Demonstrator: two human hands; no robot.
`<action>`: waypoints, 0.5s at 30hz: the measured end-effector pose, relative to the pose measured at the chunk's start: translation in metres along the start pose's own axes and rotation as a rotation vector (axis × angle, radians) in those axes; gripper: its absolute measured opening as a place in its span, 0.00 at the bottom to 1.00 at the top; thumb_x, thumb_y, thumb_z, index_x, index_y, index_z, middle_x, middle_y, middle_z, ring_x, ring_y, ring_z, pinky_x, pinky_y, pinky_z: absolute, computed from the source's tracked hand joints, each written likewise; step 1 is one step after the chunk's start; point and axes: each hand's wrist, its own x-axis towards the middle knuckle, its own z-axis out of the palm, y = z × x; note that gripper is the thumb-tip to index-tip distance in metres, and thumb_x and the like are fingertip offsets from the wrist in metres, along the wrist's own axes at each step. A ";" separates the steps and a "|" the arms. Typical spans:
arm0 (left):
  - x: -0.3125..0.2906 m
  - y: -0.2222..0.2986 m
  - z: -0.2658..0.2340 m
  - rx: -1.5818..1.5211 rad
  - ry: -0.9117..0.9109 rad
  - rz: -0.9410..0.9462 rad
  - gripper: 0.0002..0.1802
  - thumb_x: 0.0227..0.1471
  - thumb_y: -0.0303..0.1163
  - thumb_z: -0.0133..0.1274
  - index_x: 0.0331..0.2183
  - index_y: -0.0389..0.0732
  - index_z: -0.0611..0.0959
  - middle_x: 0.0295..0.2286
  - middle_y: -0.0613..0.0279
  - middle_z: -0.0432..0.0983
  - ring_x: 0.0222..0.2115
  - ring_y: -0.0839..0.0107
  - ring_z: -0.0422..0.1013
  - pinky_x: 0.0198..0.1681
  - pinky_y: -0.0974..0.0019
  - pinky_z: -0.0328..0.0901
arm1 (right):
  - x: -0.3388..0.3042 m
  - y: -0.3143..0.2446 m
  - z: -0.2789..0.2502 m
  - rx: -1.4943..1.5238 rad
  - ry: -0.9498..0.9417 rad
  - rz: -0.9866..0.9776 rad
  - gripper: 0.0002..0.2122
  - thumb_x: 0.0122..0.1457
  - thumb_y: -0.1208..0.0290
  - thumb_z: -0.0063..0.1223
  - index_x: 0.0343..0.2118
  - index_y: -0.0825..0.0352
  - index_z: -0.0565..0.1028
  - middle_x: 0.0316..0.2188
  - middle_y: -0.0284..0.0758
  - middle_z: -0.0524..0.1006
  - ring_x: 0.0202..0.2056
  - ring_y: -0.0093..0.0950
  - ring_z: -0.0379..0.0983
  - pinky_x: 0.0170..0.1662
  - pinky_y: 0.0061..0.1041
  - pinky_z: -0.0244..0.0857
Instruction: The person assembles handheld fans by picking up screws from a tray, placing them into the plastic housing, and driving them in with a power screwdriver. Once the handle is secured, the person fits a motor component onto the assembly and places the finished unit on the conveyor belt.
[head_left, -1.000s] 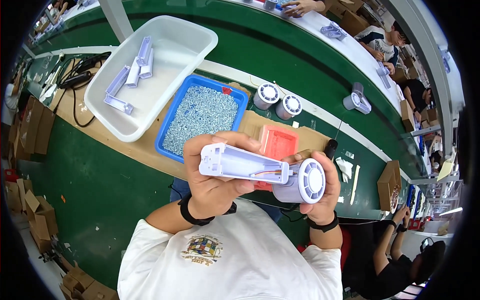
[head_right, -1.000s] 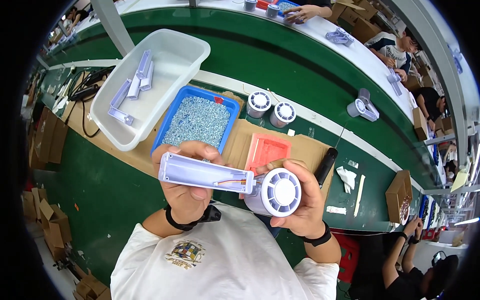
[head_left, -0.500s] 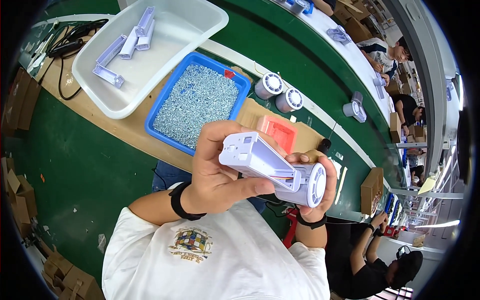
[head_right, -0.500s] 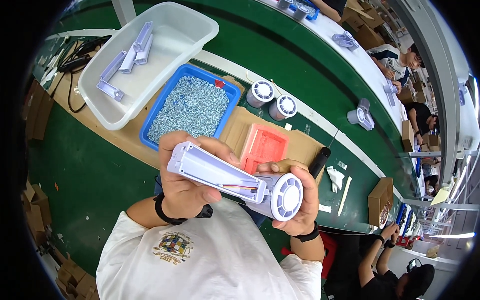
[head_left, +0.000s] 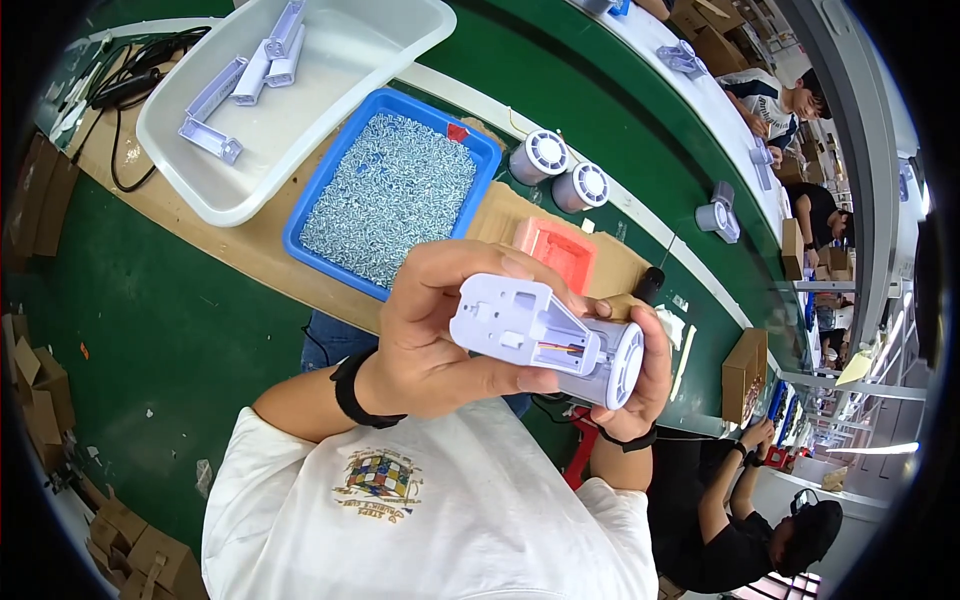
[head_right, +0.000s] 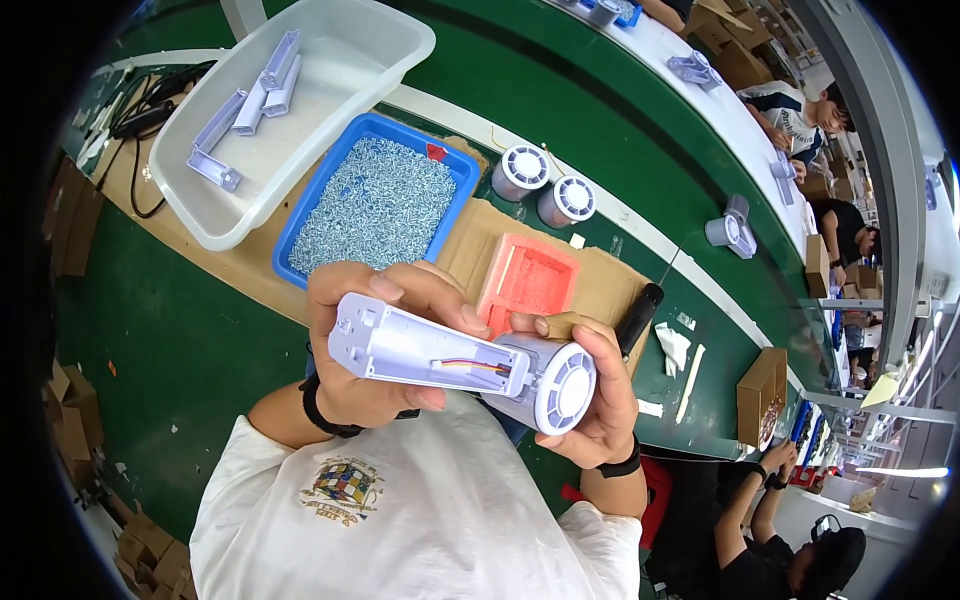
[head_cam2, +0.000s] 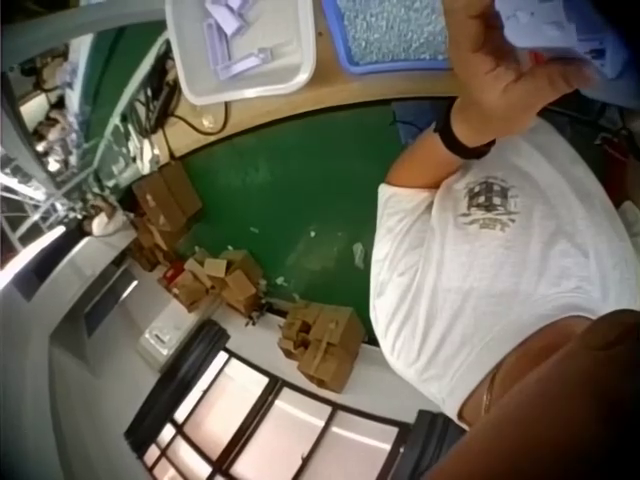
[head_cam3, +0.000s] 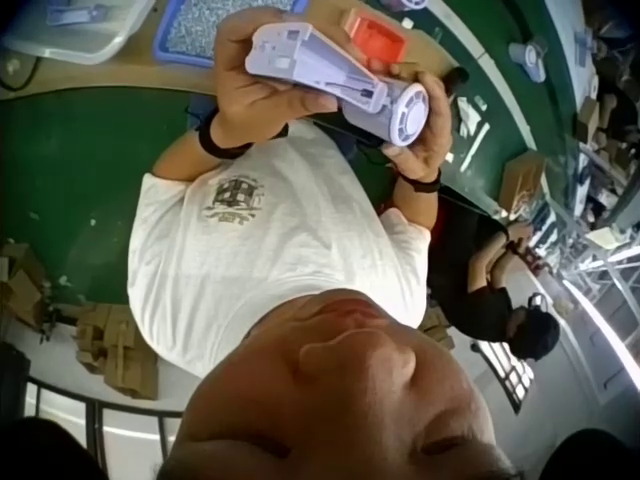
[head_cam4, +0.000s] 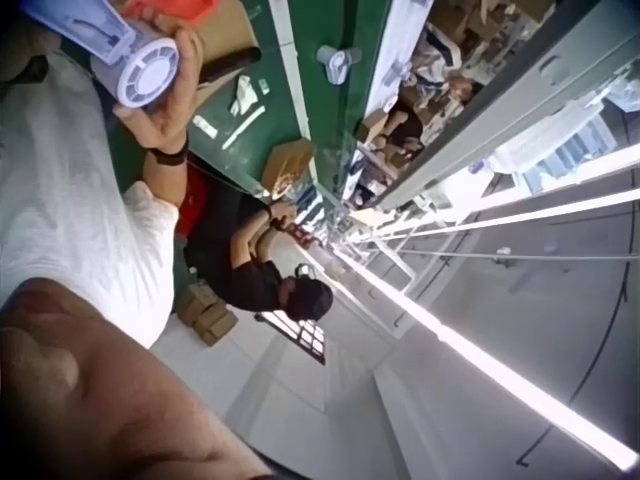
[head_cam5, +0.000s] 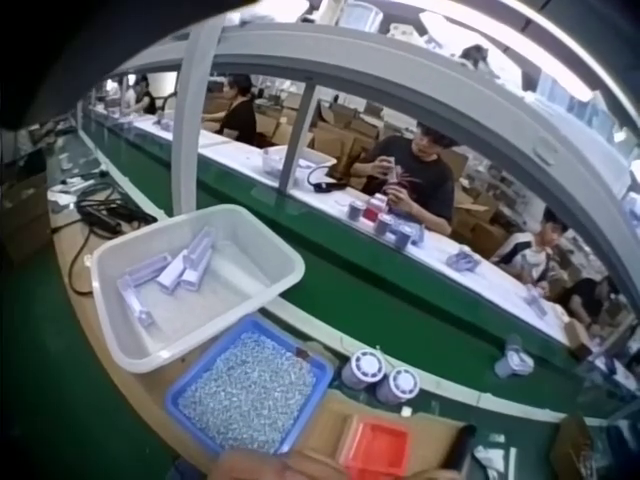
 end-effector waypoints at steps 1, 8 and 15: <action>0.002 0.002 -0.001 0.012 -0.016 -0.006 0.41 0.48 0.31 0.73 0.54 0.46 0.62 0.41 0.40 0.78 0.41 0.55 0.77 0.42 0.57 0.76 | 0.002 -0.001 -0.003 -0.034 -0.034 -0.004 0.43 0.55 0.61 0.70 0.68 0.71 0.56 0.59 0.53 0.65 0.59 0.55 0.70 0.62 0.51 0.65; 0.001 0.004 0.002 0.047 -0.003 -0.040 0.40 0.47 0.29 0.73 0.54 0.46 0.63 0.40 0.41 0.78 0.42 0.55 0.77 0.41 0.57 0.76 | 0.003 0.000 -0.008 -0.170 -0.069 -0.029 0.42 0.56 0.61 0.70 0.67 0.71 0.57 0.58 0.54 0.65 0.59 0.55 0.70 0.61 0.50 0.66; 0.001 0.001 -0.001 0.019 -0.059 -0.032 0.41 0.46 0.27 0.73 0.54 0.46 0.63 0.40 0.40 0.79 0.42 0.55 0.77 0.42 0.57 0.76 | 0.000 0.004 -0.009 -0.196 -0.090 -0.048 0.42 0.56 0.59 0.69 0.67 0.72 0.57 0.58 0.54 0.66 0.59 0.55 0.70 0.61 0.50 0.67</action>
